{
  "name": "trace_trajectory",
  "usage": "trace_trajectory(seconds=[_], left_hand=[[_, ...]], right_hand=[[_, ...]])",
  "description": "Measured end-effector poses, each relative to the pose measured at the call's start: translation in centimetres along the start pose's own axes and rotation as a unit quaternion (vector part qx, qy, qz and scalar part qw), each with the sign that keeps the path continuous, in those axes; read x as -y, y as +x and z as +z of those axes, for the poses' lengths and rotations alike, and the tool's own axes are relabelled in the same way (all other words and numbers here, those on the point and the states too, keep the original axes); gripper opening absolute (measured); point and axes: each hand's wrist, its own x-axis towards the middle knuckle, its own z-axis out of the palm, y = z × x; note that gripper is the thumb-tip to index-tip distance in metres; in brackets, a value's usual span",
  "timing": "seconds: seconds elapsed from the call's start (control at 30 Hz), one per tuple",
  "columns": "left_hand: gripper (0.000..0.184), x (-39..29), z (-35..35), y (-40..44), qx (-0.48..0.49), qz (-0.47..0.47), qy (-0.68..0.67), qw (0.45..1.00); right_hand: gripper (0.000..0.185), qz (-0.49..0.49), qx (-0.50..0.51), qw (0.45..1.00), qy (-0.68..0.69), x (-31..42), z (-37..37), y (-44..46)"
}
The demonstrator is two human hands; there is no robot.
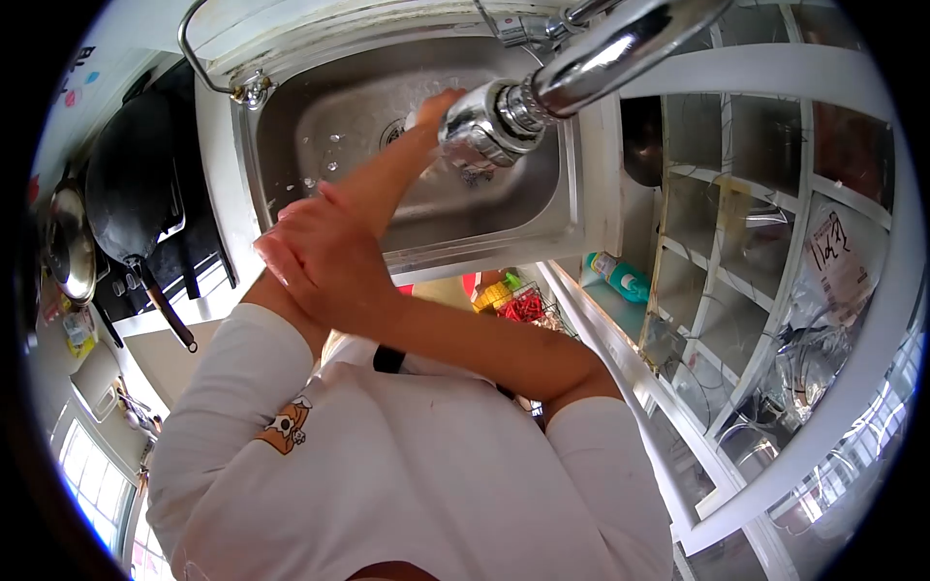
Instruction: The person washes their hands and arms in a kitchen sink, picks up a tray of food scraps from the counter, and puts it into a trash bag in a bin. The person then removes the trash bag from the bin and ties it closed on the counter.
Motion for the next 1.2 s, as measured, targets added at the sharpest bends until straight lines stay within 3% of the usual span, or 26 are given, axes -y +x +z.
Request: trace_trajectory(seconds=[0.03,0.1,0.13,0.17,0.2,0.23,0.3,0.33,0.4,0.43,0.5,0.6,0.63,0.7,0.73,0.83,0.87,0.93,0.97,1.0,1.07,1.17,1.2], left_hand=[[0.023,-0.2,-0.6,-0.4,0.023,0.095,0.106,0.99],[0.023,-0.5,-1.0,-0.1,0.104,0.141,0.126,0.977],[0.023,-0.5,-1.3,0.0,0.144,0.161,0.137,0.967],[0.021,0.2,0.2,0.6,0.139,0.174,0.097,0.97],[0.023,0.7,1.9,-0.1,0.162,0.091,0.151,0.971],[0.027,1.2,3.4,-1.1,0.182,0.005,0.203,0.962],[0.03,1.8,3.4,-3.7,0.192,-0.067,0.151,0.967],[0.029,2.5,2.4,-5.4,0.178,-0.052,0.049,0.981],[0.028,3.8,0.7,-8.5,0.138,-0.02,-0.154,0.978],[0.04,4.4,1.6,-9.8,0.098,-0.103,-0.212,0.967],[0.04,6.1,3.4,-11.8,0.075,-0.152,-0.236,0.957],[0.039,7.5,3.8,-13.6,-0.001,-0.264,-0.329,0.907],[0.038,7.5,3.9,-14.3,-0.031,-0.306,-0.371,0.876],[0.038,7.3,2.1,-15.6,-0.047,-0.308,-0.359,0.88],[0.038,7.1,1.0,-16.2,-0.055,-0.308,-0.354,0.881],[0.04,8.4,-1.1,-19.5,-0.074,-0.207,-0.273,0.937],[0.039,8.4,-1.9,-20.4,-0.074,-0.203,-0.244,0.946],[0.037,8.6,-3.8,-21.5,-0.074,-0.188,-0.179,0.963],[0.036,8.3,-4.8,-22.1,-0.057,-0.182,-0.153,0.97],[0.035,8.1,-6.0,-22.5,-0.041,-0.176,-0.126,0.975],[0.033,8.4,-7.5,-23.4,-0.038,-0.148,-0.065,0.986],[0.032,10.4,-8.0,-24.8,-0.071,-0.076,0.037,0.994],[0.033,11.4,-7.8,-25.1,-0.079,-0.049,0.073,0.993]], right_hand=[[0.021,-0.033,-0.026,0.999,-0.01,-1.5,-0.2,0.1],[0.022,-0.101,-0.077,0.991,-0.029,-6.5,-0.8,1.5],[0.022,-0.042,0.004,0.979,-0.197,-7.9,-2.5,2.7],[0.022,0.02,0.086,0.931,-0.355,-9.2,-4.4,3.4],[0.023,-0.051,-0.093,0.943,-0.315,-15.3,-3.9,1.7],[0.029,-0.078,-0.026,0.934,-0.347,-15.6,-6.9,2.6],[0.037,0.101,-0.039,0.97,-0.218,-23.2,-7.4,1.8],[0.043,0.223,-0.084,0.943,-0.232,-26.5,-7.9,0.9],[0.044,0.169,-0.09,0.922,-0.336,-27.3,-6.7,0.0],[0.045,0.142,-0.088,0.908,-0.384,-27.6,-5.8,-0.3],[0.046,0.093,-0.054,0.88,-0.463,-28.6,-3.2,-0.4],[0.045,0.172,0.014,0.891,-0.42,-31.2,-1.4,0.5],[0.043,0.149,-0.061,0.898,-0.411,-31.6,-0.9,0.7],[0.044,0.186,-0.15,0.96,-0.148,-29.5,-2.4,2.6],[0.045,0.199,-0.19,0.961,-0.012,-27.8,-3.9,3.9],[0.047,0.138,-0.283,0.921,0.229,-24.1,-8.2,6.9],[0.049,0.136,-0.264,0.935,0.196,-24.8,-8.9,7.2],[0.054,0.137,-0.198,0.971,-0.014,-29.6,-7.0,6.7],[0.056,0.069,-0.158,0.969,-0.177,-30.7,-5.3,5.6],[0.058,-0.001,-0.114,0.936,-0.334,-30.7,-3.3,4.4],[0.058,-0.007,-0.015,0.866,-0.5,-29.5,0.0,2.3],[0.059,0.104,0.058,0.889,-0.442,-31.3,0.3,2.4],[0.056,0.197,0.011,0.928,-0.316,-31.5,-0.1,2.5]])
